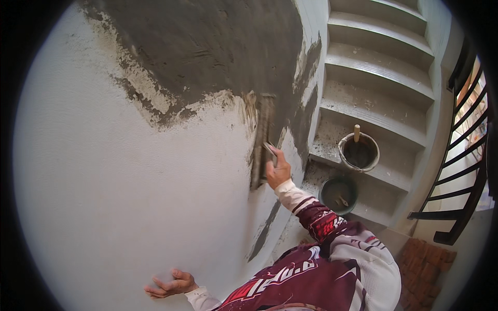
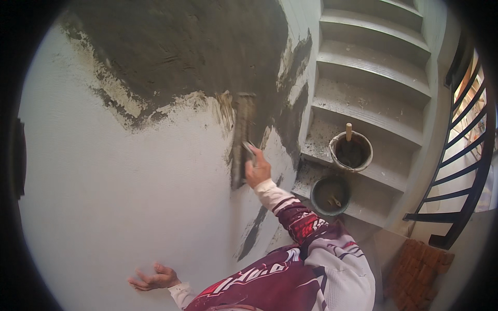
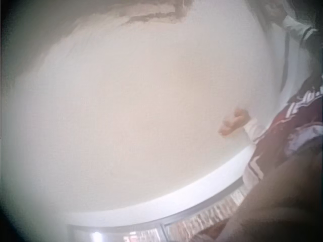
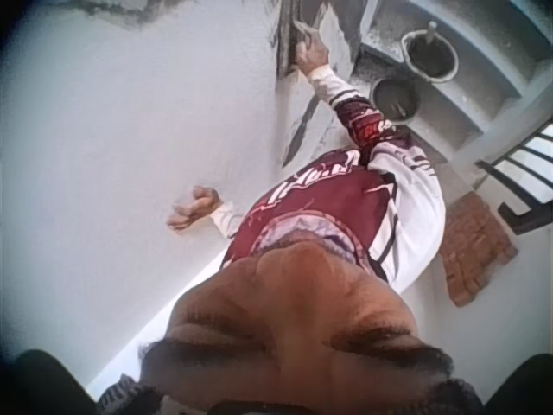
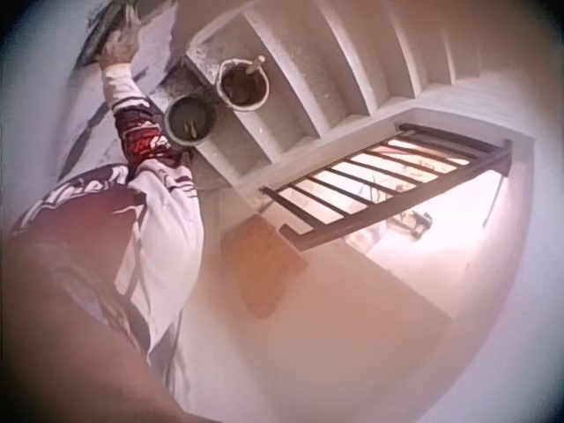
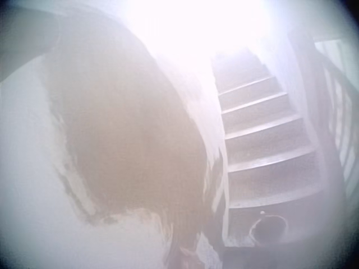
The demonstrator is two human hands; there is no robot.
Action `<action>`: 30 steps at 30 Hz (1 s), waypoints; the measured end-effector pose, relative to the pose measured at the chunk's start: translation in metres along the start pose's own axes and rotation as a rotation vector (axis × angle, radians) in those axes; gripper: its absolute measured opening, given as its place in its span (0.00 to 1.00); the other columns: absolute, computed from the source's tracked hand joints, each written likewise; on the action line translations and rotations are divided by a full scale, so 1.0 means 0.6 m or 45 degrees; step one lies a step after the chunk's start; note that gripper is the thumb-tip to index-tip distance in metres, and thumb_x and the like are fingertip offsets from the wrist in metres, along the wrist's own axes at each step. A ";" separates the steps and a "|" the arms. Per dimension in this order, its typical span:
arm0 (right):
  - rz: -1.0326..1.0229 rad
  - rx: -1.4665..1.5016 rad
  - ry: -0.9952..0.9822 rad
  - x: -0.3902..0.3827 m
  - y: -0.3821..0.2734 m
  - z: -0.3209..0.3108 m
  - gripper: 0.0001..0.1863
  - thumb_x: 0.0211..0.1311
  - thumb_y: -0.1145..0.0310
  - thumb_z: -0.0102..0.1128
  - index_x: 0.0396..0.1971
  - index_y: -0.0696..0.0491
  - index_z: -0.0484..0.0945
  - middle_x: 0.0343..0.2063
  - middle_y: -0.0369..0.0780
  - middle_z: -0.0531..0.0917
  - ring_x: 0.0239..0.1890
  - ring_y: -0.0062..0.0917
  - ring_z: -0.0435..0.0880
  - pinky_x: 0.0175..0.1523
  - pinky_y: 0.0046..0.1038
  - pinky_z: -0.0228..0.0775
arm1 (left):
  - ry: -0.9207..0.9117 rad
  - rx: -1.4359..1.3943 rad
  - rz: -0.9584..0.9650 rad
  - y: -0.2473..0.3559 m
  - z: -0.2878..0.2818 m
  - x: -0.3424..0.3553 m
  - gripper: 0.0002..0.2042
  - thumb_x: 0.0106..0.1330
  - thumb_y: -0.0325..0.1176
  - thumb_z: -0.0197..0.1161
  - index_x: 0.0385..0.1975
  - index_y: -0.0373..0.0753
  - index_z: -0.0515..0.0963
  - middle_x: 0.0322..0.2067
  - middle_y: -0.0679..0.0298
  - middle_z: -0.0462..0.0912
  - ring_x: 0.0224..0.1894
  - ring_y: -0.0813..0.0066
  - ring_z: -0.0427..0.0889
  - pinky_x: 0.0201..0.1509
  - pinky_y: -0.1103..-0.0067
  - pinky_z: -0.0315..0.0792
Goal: The person applies plaster to a curved wall using a trowel and a brush. They scoop plaster from a bucket and spread it evenly across the surface, smoothing the application with the trowel.
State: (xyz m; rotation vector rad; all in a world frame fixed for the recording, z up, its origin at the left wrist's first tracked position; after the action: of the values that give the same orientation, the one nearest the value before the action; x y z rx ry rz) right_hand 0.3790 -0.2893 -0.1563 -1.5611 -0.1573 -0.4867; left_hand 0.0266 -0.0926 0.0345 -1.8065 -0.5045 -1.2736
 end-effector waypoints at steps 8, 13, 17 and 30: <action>-0.054 0.034 0.012 0.063 -0.014 0.003 0.21 0.55 0.74 0.45 0.52 0.51 0.70 0.44 0.50 0.79 0.47 0.41 0.80 0.51 0.33 0.70 | 0.020 0.024 -0.005 0.007 0.000 0.002 0.26 0.69 0.51 0.43 0.60 0.39 0.60 0.65 0.48 0.51 0.66 0.49 0.52 0.66 0.53 0.44; 0.511 0.033 -0.038 0.130 0.066 -0.005 0.21 0.55 0.72 0.46 0.51 0.50 0.70 0.34 0.48 0.82 0.34 0.38 0.82 0.42 0.34 0.73 | -0.011 0.049 -0.014 0.004 -0.005 0.003 0.26 0.69 0.51 0.43 0.59 0.39 0.60 0.65 0.48 0.52 0.66 0.49 0.52 0.65 0.53 0.46; 0.131 -0.024 -0.032 0.058 -0.015 -0.001 0.20 0.56 0.71 0.47 0.51 0.52 0.70 0.35 0.48 0.82 0.36 0.36 0.82 0.42 0.35 0.73 | 0.013 0.043 -0.003 0.001 0.002 -0.002 0.26 0.69 0.51 0.43 0.59 0.39 0.60 0.65 0.47 0.52 0.66 0.49 0.53 0.65 0.53 0.46; 0.100 0.095 -0.157 -0.162 0.014 0.028 0.25 0.53 0.80 0.48 0.55 0.57 0.66 0.52 0.51 0.75 0.58 0.43 0.72 0.62 0.35 0.62 | 0.005 -0.008 0.004 0.016 0.009 0.007 0.27 0.69 0.50 0.44 0.60 0.39 0.58 0.65 0.48 0.49 0.66 0.47 0.50 0.63 0.51 0.46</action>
State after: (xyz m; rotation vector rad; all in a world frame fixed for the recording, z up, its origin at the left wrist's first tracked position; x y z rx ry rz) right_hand 0.2986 -0.2541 -0.2026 -1.5187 -0.2059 -0.3195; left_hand 0.0383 -0.0940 0.0334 -1.8092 -0.4955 -1.2780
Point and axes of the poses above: each hand's wrist, its own x-axis towards the middle knuckle, its own z-axis out of the palm, y = z × x, the point moved 4 cm from there along x, towards the middle knuckle
